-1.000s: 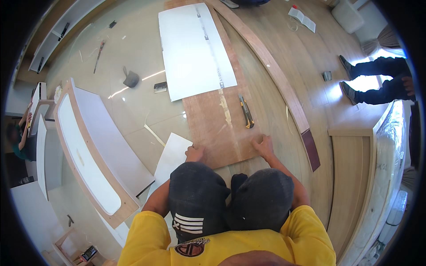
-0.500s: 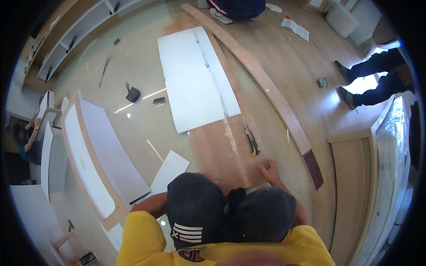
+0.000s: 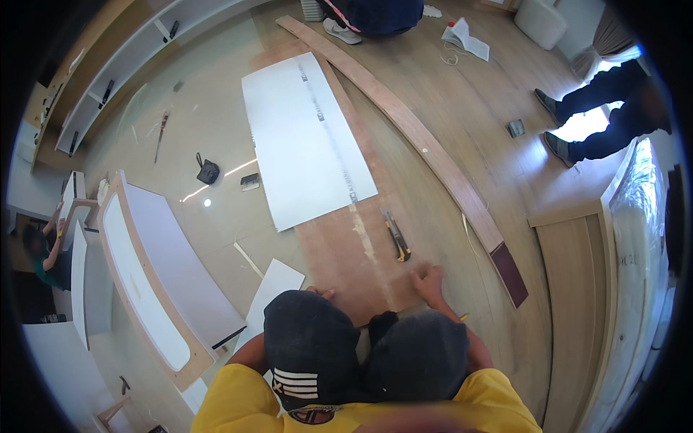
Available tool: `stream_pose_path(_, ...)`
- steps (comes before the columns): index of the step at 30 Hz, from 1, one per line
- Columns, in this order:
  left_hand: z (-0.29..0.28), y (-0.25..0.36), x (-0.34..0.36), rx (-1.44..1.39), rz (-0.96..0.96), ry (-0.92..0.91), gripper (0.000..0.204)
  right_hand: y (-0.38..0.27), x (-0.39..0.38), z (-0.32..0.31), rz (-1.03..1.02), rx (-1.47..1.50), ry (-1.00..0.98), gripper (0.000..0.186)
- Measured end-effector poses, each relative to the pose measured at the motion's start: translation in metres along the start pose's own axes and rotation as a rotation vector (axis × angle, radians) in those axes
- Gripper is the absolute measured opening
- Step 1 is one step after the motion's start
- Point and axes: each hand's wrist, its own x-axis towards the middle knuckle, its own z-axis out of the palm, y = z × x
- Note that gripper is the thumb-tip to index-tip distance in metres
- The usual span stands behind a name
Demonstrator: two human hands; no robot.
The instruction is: The person measures a white laminate sheet with a tape measure and marks it with a pencil. They then use a straight edge and a utility knife to score and cut the laminate sheet into smaller pieces.
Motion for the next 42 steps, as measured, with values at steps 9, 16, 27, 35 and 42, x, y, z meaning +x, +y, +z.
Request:
stream_pose_path(9, -0.015, 0.0, 0.024, -0.129, 0.139, -0.309, 0.077, -0.012, -0.001, 0.009, 0.066, 0.142, -0.018, 0.051)
stream_pose_path(16, -0.007, -0.012, -0.001, -0.02, 0.218, -0.061, 0.075, -0.014, -0.006, -0.001, 0.031, 0.145, 0.004, 0.056)
stream_pose_path(27, -0.009, -0.02, 0.002, -0.338, 0.055, -0.112, 0.067, -0.012, 0.018, -0.007, 0.08, 0.292, -0.081, 0.053)
stream_pose_path(35, 0.005, -0.023, 0.026, -0.76, 0.331, -0.183, 0.069, -0.042, 0.041, -0.01, -0.044, 0.319, -0.004, 0.059)
stream_pose_path(42, 0.001, -0.018, 0.0, -0.953, 0.326, -0.368, 0.067, -0.049, 0.05, -0.022, -0.001, 0.224, -0.081, 0.063)
